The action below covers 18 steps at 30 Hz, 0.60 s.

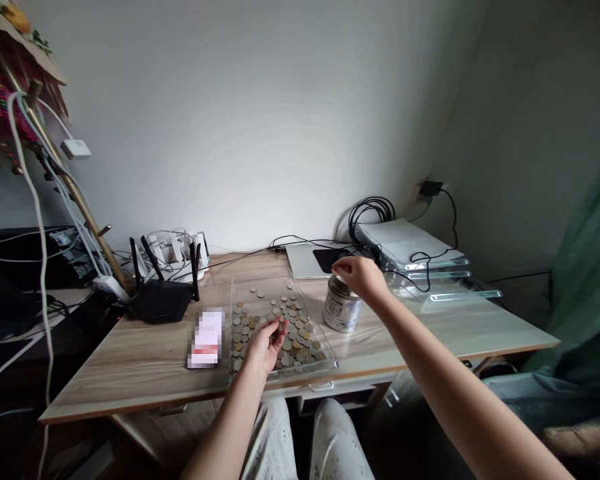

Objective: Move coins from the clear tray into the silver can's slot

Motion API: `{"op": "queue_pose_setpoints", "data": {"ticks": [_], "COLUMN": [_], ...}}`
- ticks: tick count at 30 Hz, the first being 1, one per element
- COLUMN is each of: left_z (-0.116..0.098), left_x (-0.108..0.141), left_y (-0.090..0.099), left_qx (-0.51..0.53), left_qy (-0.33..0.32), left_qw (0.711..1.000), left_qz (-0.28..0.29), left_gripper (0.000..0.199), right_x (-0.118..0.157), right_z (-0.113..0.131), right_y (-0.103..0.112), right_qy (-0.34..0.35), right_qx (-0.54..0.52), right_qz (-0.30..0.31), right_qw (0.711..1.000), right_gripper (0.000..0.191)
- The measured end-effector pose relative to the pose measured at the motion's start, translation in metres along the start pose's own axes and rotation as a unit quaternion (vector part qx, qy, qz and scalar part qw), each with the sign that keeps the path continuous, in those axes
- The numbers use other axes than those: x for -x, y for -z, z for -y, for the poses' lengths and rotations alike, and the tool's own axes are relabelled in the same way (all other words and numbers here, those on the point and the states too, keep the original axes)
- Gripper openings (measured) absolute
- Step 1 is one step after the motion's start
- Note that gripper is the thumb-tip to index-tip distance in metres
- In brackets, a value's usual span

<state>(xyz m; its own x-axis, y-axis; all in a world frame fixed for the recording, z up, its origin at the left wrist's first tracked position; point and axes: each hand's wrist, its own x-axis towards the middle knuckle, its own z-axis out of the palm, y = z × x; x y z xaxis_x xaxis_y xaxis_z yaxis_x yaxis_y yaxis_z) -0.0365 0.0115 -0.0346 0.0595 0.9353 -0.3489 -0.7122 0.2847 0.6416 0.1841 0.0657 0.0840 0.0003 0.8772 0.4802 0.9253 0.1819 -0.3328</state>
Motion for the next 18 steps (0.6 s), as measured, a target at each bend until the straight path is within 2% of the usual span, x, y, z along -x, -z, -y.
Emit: {"op": "queue_pose_setpoints", "data": {"ticks": [2,5,7,10,11,12,14,16,18], "left_z": [0.001,0.002,0.003,0.005,0.005,0.006,0.007,0.007,0.007], "left_x": [-0.001,-0.003,-0.004,-0.005,-0.005,-0.005,-0.005,-0.004,-0.003], "left_y": [0.000,0.001,0.003,0.004,0.004,0.004,0.004,0.003,0.002], "left_qx": [-0.017,-0.043,-0.051,-0.058,-0.066,-0.078,-0.100,-0.113,-0.117], "left_qy": [-0.010,-0.020,-0.030,-0.042,-0.042,-0.042,-0.046,-0.050,-0.046], "left_qw": [1.000,0.999,0.998,0.997,0.996,0.995,0.992,0.991,0.991], "left_qz": [-0.010,-0.017,-0.004,0.032,0.043,0.050,0.056,0.053,0.046], "left_gripper": [0.013,0.016,0.020,0.026,0.028,0.030,0.031,0.031,0.030], "right_x": [-0.008,-0.012,-0.010,0.006,0.014,0.024,0.043,0.059,0.068], "right_z": [-0.019,-0.030,-0.024,0.002,0.014,0.026,0.051,0.070,0.081], "right_y": [0.007,0.008,0.007,0.000,-0.005,-0.012,-0.031,-0.054,-0.073], "right_qy": [-0.053,-0.076,-0.071,-0.017,0.014,0.047,0.106,0.135,0.146], "right_qx": [0.064,0.117,0.130,0.100,0.072,0.037,-0.042,-0.102,-0.142], "right_qz": [0.012,0.059,0.053,-0.034,-0.043,-0.030,0.070,0.154,0.179], "right_qw": [0.996,0.989,0.988,0.994,0.996,0.998,0.991,0.974,0.963], "right_gripper": [0.020,0.016,0.016,0.021,0.023,0.024,0.025,0.027,0.026]}}
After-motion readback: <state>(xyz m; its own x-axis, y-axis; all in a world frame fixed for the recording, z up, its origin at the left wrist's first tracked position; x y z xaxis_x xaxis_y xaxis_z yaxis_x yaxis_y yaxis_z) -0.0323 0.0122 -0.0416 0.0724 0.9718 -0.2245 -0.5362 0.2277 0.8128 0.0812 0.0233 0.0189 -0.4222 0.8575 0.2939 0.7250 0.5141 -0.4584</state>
